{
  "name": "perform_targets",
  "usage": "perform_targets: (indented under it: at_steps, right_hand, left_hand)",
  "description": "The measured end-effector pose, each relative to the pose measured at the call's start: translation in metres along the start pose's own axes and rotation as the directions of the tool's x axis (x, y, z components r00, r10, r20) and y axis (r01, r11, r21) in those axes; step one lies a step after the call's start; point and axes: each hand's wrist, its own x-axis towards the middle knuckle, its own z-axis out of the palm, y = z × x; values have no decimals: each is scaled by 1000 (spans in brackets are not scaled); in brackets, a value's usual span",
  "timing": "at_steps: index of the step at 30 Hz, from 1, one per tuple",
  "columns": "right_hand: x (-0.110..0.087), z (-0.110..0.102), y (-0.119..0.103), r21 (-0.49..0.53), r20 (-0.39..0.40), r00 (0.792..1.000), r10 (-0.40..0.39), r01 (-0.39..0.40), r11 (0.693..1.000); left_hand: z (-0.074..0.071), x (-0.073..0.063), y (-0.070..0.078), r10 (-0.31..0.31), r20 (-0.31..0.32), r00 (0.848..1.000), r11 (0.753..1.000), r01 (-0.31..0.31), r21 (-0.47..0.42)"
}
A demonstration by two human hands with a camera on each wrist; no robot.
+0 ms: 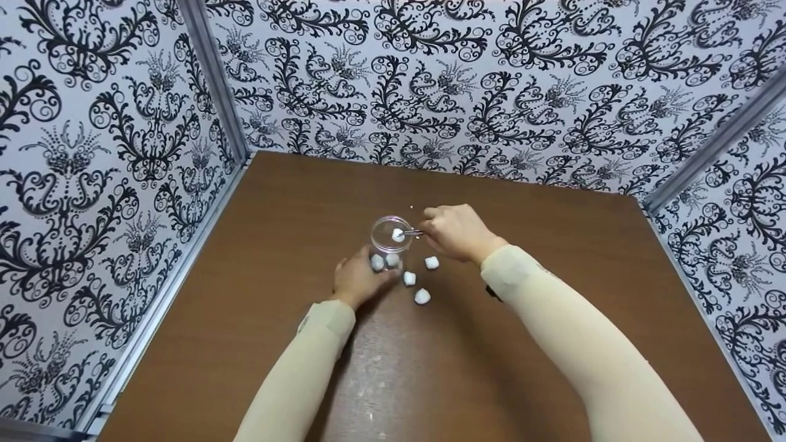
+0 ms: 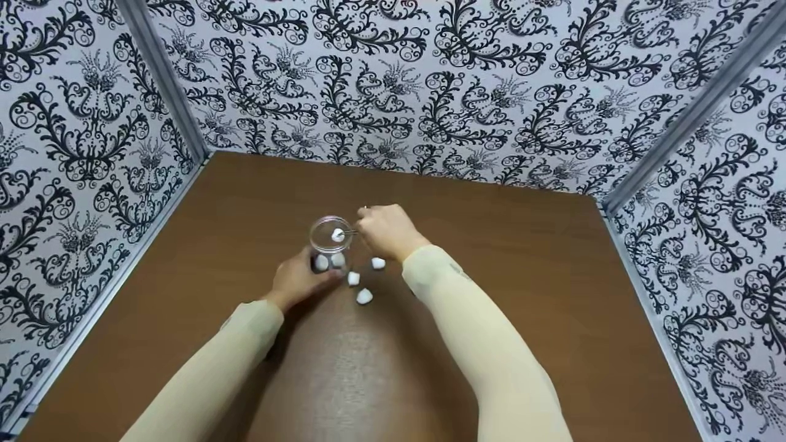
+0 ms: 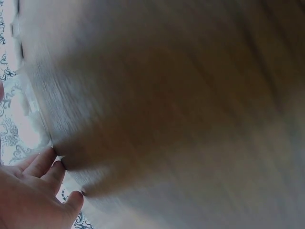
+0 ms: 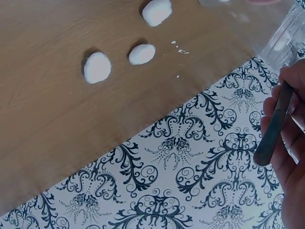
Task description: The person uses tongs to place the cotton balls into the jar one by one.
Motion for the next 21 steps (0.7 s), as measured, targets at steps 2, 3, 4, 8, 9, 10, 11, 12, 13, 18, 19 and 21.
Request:
perform_targets:
  at_steps: [2, 3, 4, 8, 9, 10, 11, 12, 13, 18, 19, 21]
  right_hand:
    - [-1, 0, 0, 1, 9, 1000, 1, -1, 1000]
    - [-1, 0, 1, 1, 13, 1000, 1, -1, 1000]
    - [-1, 0, 1, 1, 20, 1000, 3, -3, 1000]
    - [-1, 0, 2, -5, 26, 1000, 6, -6, 1000]
    - [-1, 1, 2, -8, 24, 1000, 5, -5, 1000]
    - [-1, 1, 2, -12, 21, 1000, 4, -3, 1000]
    - [-1, 2, 3, -14, 17, 1000, 1, -1, 1000]
    - [-1, 2, 3, -17, 15, 1000, 0, 0, 1000]
    - [-1, 2, 3, -20, 12, 1000, -1, 2, 1000]
    - [-2, -1, 3, -12, 8, 1000, -2, 2, 1000]
    - [-2, -2, 3, -9, 5, 1000, -3, 3, 1000]
    - [-4, -4, 5, -3, -3, 1000, -3, 3, 1000]
  left_hand:
    - [0, 0, 0, 1, 8, 1000, 1000, -1, 5]
    - [0, 0, 0, 0, 12, 1000, 1000, 0, 6]
    - [0, 0, -1, -1, 16, 1000, 1000, 1, 11]
    - [1, 1, -1, -1, 14, 1000, 1000, 1, 9]
    - [1, 1, -1, -2, 14, 1000, 1000, 2, 10]
    - [2, 1, -1, -2, 13, 1000, 1000, 2, 10]
    - [2, 1, -1, -1, 12, 1000, 1000, 1, 11]
    - [2, 1, -1, -2, 12, 1000, 1000, 2, 13]
    - [2, 2, -2, -3, 11, 1000, 1000, 2, 14]
    - [3, 1, -3, 11, -1, 1000, 1000, -11, -6]
    - [3, 1, -3, 12, -4, 1000, 1000, -12, -11]
    - [3, 1, -3, 11, -1, 1000, 1000, -11, -11]
